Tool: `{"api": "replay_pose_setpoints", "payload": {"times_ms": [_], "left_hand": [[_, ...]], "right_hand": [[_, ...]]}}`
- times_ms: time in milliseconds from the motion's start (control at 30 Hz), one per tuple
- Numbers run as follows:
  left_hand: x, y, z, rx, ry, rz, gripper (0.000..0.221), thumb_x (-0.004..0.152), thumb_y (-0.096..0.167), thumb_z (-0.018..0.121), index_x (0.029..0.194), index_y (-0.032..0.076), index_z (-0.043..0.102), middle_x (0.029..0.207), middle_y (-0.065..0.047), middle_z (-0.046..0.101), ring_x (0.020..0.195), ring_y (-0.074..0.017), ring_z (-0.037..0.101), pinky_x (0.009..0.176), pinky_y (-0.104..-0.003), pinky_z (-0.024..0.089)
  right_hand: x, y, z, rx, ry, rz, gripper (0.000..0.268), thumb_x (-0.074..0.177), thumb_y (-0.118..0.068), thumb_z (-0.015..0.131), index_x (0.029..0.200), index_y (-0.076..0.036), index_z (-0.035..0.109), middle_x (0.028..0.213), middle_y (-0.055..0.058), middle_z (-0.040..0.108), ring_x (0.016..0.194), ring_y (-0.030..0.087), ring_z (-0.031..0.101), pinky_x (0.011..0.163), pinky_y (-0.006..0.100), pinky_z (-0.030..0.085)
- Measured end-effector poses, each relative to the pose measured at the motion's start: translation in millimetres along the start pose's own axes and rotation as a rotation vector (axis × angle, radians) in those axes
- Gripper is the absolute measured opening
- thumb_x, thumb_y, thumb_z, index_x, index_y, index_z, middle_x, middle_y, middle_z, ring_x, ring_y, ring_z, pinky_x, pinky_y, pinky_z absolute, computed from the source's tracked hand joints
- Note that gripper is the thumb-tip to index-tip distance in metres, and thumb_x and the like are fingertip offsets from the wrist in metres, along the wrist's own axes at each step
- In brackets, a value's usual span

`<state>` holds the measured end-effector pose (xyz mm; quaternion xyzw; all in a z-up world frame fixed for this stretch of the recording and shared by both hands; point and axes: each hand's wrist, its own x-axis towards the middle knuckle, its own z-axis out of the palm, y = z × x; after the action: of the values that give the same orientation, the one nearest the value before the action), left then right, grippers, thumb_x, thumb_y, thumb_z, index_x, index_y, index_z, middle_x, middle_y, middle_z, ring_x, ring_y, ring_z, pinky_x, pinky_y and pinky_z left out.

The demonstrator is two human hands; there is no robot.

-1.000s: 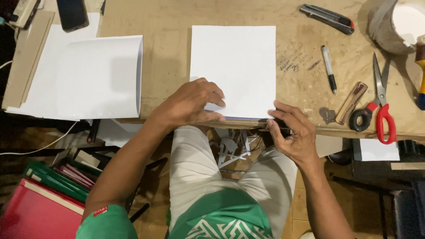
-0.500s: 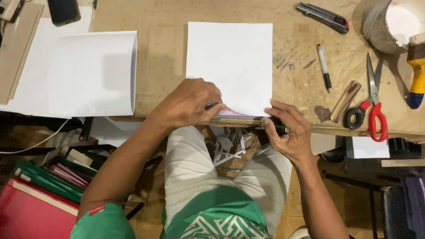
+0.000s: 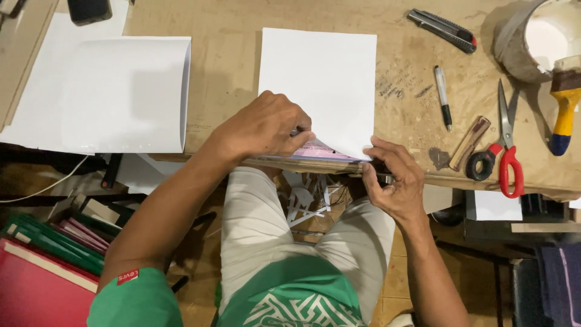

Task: Assembling and trimming booklets by hand, which involves aligning paper sheets, folding, marking, and cutting edges with scissors.

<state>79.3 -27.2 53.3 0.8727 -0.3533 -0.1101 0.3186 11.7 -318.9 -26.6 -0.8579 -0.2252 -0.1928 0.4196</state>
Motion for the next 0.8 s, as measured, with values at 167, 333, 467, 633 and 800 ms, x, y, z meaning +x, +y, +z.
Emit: {"api": "replay_pose_setpoints", "payload": {"times_ms": [167, 333, 467, 633, 800], "left_hand": [[4.2, 11.5, -10.3, -0.009, -0.035, -0.062, 0.041, 0.093, 0.010, 0.064, 0.053, 0.011, 0.061, 0.041, -0.001, 0.051, 0.038, -0.0133, 0.045, 0.044, -0.027, 0.039], [-1.1, 9.6, -5.3, -0.018, -0.073, -0.097, 0.025, 0.090, 0.010, 0.067, 0.065, 0.006, 0.069, 0.052, -0.009, 0.061, 0.045, -0.0185, 0.055, 0.051, -0.032, 0.049], [-10.3, 3.6, 16.0, 0.096, -0.071, -0.105, 0.013, 0.093, 0.013, 0.071, 0.091, 0.001, 0.076, 0.076, -0.018, 0.070, 0.057, -0.0279, 0.068, 0.066, -0.043, 0.063], [-38.8, 17.0, 32.0, 0.258, 0.057, -0.004, 0.014, 0.093, 0.009, 0.070, 0.102, 0.000, 0.077, 0.095, -0.023, 0.073, 0.083, -0.0398, 0.075, 0.073, -0.050, 0.062], [-53.8, 14.9, 48.2, 0.316, 0.281, 0.100, 0.011, 0.096, 0.011, 0.071, 0.100, 0.006, 0.079, 0.103, -0.018, 0.076, 0.102, -0.0369, 0.074, 0.088, -0.047, 0.062]], "right_hand": [[-2.9, 7.2, 1.4, 0.000, -0.004, -0.014, 0.019, 0.091, -0.009, 0.073, 0.109, -0.008, 0.077, 0.115, 0.020, 0.074, 0.109, 0.044, 0.070, 0.093, 0.049, 0.056], [-4.4, 8.2, 2.1, 0.009, -0.002, 0.002, 0.019, 0.091, -0.008, 0.072, 0.109, -0.009, 0.077, 0.116, 0.019, 0.074, 0.110, 0.044, 0.070, 0.094, 0.049, 0.055], [-2.9, 3.6, 0.9, -0.016, -0.009, 0.012, 0.019, 0.091, -0.011, 0.075, 0.110, -0.011, 0.078, 0.117, 0.017, 0.074, 0.110, 0.041, 0.070, 0.096, 0.048, 0.054], [-2.2, 4.4, 5.2, -0.020, 0.033, -0.005, 0.013, 0.091, -0.008, 0.080, 0.104, -0.009, 0.080, 0.112, 0.019, 0.076, 0.103, 0.041, 0.073, 0.090, 0.045, 0.057], [-3.5, 3.4, 6.4, -0.015, 0.048, 0.001, 0.011, 0.090, -0.007, 0.084, 0.100, -0.009, 0.082, 0.110, 0.020, 0.076, 0.099, 0.041, 0.074, 0.085, 0.044, 0.059]]}}
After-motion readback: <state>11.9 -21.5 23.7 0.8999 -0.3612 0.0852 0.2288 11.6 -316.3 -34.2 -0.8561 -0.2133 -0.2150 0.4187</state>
